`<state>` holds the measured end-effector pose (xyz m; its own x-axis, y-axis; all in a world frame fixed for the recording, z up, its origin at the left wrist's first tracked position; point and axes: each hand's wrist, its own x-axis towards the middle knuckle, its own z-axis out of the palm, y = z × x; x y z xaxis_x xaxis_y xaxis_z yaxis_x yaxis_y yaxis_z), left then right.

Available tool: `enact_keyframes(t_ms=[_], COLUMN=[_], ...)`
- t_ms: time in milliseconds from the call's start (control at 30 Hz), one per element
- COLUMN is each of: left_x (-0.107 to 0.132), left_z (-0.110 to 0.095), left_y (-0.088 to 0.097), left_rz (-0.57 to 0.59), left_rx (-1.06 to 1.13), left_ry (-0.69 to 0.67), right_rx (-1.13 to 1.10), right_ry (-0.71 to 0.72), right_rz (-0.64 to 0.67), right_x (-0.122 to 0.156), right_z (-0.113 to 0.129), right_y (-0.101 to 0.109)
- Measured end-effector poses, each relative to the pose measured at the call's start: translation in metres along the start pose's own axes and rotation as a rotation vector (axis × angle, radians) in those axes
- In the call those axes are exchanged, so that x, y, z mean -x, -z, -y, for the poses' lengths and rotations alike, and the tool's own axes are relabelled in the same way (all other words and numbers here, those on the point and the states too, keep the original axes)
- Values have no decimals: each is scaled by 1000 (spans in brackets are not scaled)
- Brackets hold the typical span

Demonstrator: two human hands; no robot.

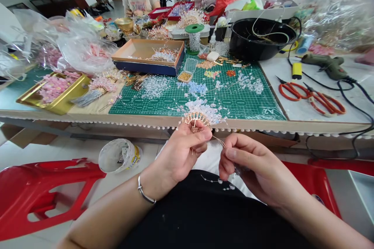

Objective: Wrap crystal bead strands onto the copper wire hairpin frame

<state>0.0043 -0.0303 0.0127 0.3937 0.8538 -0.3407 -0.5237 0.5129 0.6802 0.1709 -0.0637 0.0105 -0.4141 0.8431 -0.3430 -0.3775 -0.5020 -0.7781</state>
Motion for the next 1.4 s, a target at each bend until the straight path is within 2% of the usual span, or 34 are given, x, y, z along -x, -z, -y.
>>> enact_keyframes(t_ms=[167,233,333,433,567,667,867,967,1100,1267,1333,1400], left_x=[-10,-12,-12,-12,-14,-16,-17,-15,-13,-17,-20,-21], left_z=[-1,-4,-10,-12,-10,-9,-10,-13,-26,-36,-31,-22], left_y=[1,1,2,2,1,2,2,0,2,14,18,18], left_rz=[67,101,101,92,89,128,186,161,90,-6,-50,-71], left_rx=[-22,-18,-8,-10,-15,-53,-59,-104,-171,-77,-1,44], left_ry=[11,-19,-74,-91,-67,-57,-67,-92,-205,-277,-277,-255], right_rx=[-152,-148,-117,-73,-29,-7,36,129,231,319,410,516], right_ry=[-193,-186,-88,-75,-141,-200,-210,-197,-223,-99,-1,101], right_rz=[272,267,154,110,210,284,294,320,335,251,215,121], right_x=[-1,0,0,-1,-4,-4,-1,0,3,12,15,15], right_z=[0,0,1,3,3,2,1,3,8,18,21,21], right_y=[0,0,2,2,1,0,-2,-1,3,15,19,20])
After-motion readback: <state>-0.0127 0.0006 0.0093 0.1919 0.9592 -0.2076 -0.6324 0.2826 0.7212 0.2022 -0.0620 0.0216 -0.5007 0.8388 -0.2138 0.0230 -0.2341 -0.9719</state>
